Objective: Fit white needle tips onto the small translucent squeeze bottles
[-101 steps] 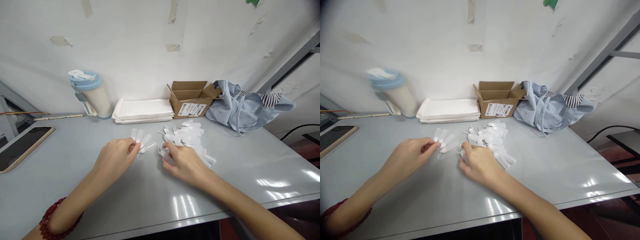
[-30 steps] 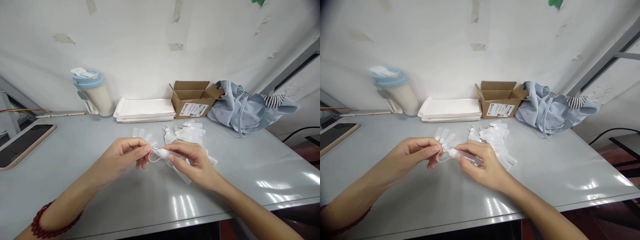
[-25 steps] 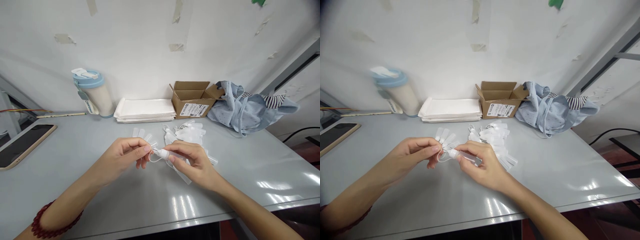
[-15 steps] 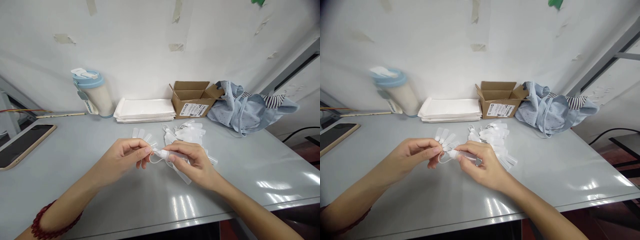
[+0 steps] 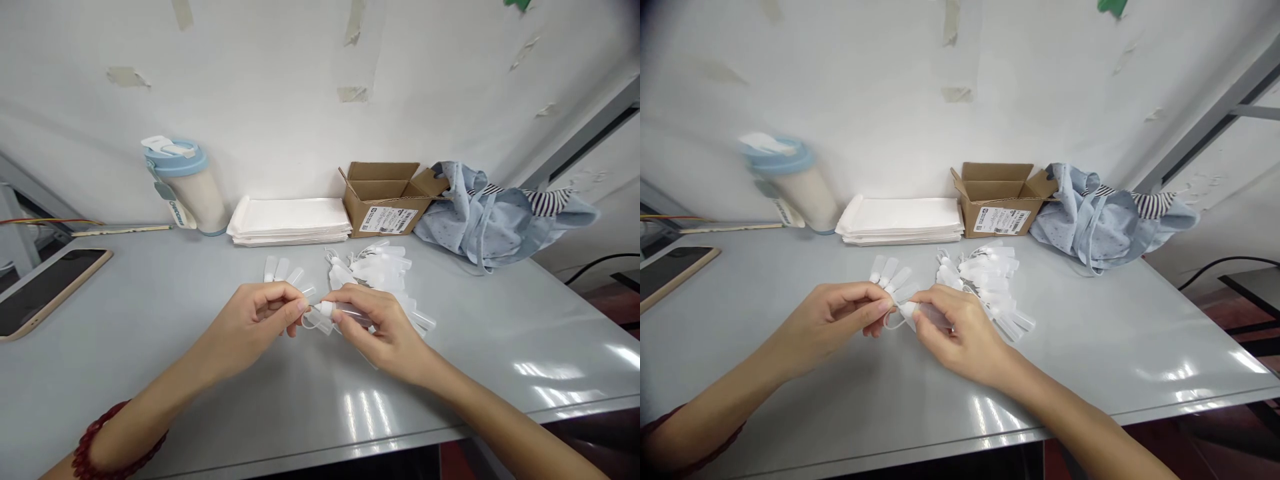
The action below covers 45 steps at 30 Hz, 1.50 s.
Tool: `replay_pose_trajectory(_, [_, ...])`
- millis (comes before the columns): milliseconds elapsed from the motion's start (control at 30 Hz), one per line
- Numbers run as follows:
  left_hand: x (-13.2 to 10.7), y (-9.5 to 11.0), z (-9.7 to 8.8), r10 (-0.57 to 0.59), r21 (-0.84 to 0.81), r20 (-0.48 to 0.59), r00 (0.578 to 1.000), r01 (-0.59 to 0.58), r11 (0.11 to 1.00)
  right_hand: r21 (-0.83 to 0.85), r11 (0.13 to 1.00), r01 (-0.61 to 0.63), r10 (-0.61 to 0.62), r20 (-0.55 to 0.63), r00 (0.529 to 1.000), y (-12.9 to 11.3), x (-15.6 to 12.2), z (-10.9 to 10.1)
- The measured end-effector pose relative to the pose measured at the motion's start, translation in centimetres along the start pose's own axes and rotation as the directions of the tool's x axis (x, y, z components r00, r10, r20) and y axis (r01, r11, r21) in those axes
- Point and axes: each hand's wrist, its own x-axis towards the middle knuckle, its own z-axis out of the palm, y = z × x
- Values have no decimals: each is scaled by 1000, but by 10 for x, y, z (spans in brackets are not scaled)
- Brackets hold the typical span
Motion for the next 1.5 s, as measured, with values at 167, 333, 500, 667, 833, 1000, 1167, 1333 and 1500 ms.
replay_pose_trajectory(167, [1,-1,3,10,-26,10,1000,-10,1000,-12,1000,-10,10,-1,1000,-1,-1,2])
replay_pose_trajectory(333, [1,-1,6,8,-48,14,1000,-7,999,-17,1000,-16,16,2,1000,-1,-2,3])
replay_pose_trajectory(500, [1,-2,7,4,-54,28,1000,-3,999,-19,1000,-6,6,4,1000,0,-2,4])
replay_pose_trajectory(667, [2,-3,7,-3,-70,48,999,6,998,-20,1000,0,0,17,1000,0,-2,5])
replay_pose_trajectory(833, [5,-3,1,-4,-69,59,998,8,998,-13,1000,4,-4,3,1000,-3,-1,4])
replay_pose_trajectory(1000, [6,-6,-4,-4,-120,9,1000,5,993,-5,1000,14,-14,-22,1000,-2,0,3])
replay_pose_trajectory(1167, [5,-8,-3,-15,-116,48,999,20,993,-9,1000,15,-15,-19,1000,-1,0,4])
replay_pose_trajectory(1333, [4,-7,0,-22,-143,57,998,30,989,-25,999,20,-20,-5,1000,-1,-2,7])
replay_pose_trajectory(1500, [5,-8,3,-25,-130,63,998,33,991,-46,998,30,-29,22,999,1,-4,8])
